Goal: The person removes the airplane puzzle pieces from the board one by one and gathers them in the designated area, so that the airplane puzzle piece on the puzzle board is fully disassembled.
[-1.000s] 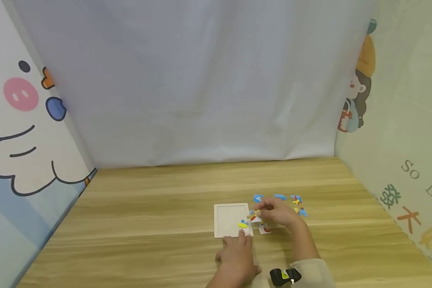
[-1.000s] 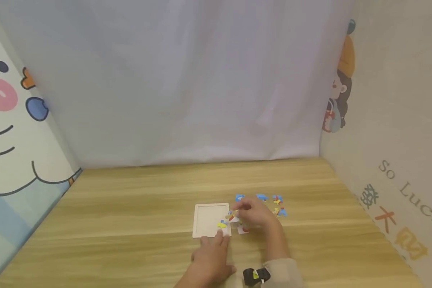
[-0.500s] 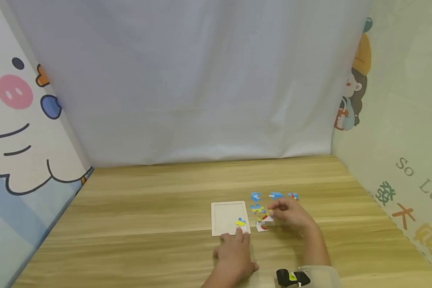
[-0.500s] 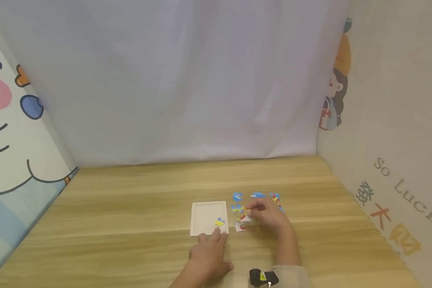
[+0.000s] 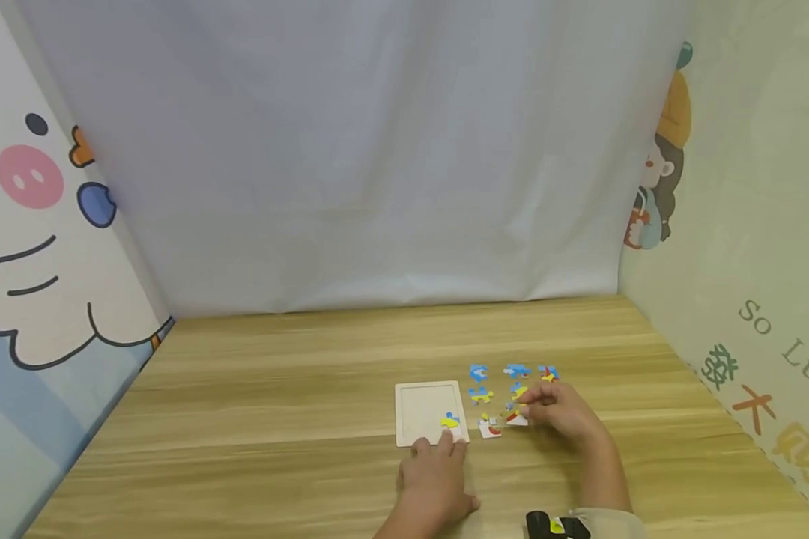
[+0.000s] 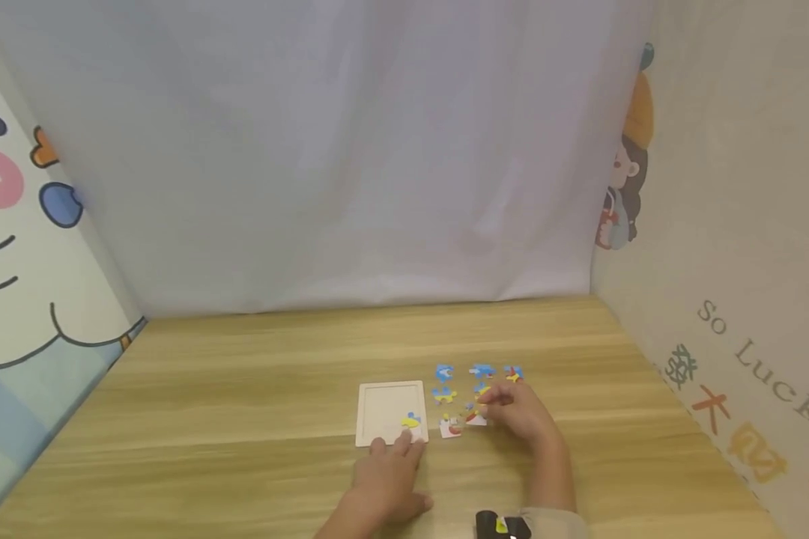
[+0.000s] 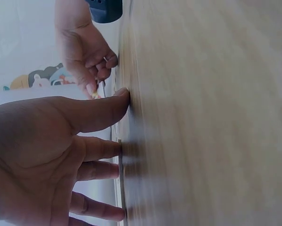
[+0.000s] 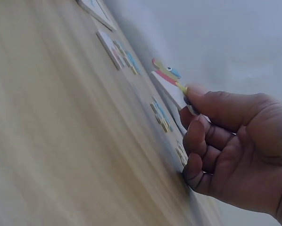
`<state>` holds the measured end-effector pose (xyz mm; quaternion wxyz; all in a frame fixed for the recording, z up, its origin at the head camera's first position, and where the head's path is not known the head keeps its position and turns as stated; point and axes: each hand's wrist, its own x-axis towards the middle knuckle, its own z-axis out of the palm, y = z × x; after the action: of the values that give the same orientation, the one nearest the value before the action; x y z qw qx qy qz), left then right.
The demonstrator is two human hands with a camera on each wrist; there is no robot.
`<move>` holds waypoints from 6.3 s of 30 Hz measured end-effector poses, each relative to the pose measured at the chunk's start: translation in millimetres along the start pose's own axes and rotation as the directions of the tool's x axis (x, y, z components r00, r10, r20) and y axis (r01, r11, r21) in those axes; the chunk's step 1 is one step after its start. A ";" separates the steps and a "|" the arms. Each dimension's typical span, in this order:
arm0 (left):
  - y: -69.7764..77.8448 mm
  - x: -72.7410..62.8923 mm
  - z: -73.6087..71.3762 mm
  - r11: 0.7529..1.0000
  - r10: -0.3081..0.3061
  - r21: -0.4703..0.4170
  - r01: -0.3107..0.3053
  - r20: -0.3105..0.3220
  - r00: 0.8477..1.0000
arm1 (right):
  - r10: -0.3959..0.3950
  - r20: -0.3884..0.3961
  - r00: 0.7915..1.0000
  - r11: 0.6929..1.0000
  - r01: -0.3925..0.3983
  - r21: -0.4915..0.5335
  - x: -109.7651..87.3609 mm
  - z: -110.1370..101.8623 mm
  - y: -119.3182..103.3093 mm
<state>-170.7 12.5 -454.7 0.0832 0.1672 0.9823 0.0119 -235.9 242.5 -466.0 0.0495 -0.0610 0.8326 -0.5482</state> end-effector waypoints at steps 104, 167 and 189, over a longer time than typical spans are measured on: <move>-104.7 30.5 -0.3 0.968 0.174 -0.138 -0.208 -0.227 0.958 | -0.166 0.199 0.966 0.903 0.230 -0.362 31.7 84.0 -33.1; -103.6 35.4 -2.8 0.967 0.119 -0.219 -0.126 -0.046 0.992 | -0.161 0.207 0.965 0.987 0.160 0.018 11.7 58.9 -48.9; -103.9 35.1 -4.1 0.970 0.137 -0.200 -0.142 -0.037 0.990 | -0.100 0.179 0.979 0.994 0.105 -0.020 -10.6 16.0 -27.3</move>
<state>-238.0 -74.0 -461.5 0.0873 0.2265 0.9627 0.1193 -221.8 219.0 -447.1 0.0946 -0.1534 0.8285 -0.5302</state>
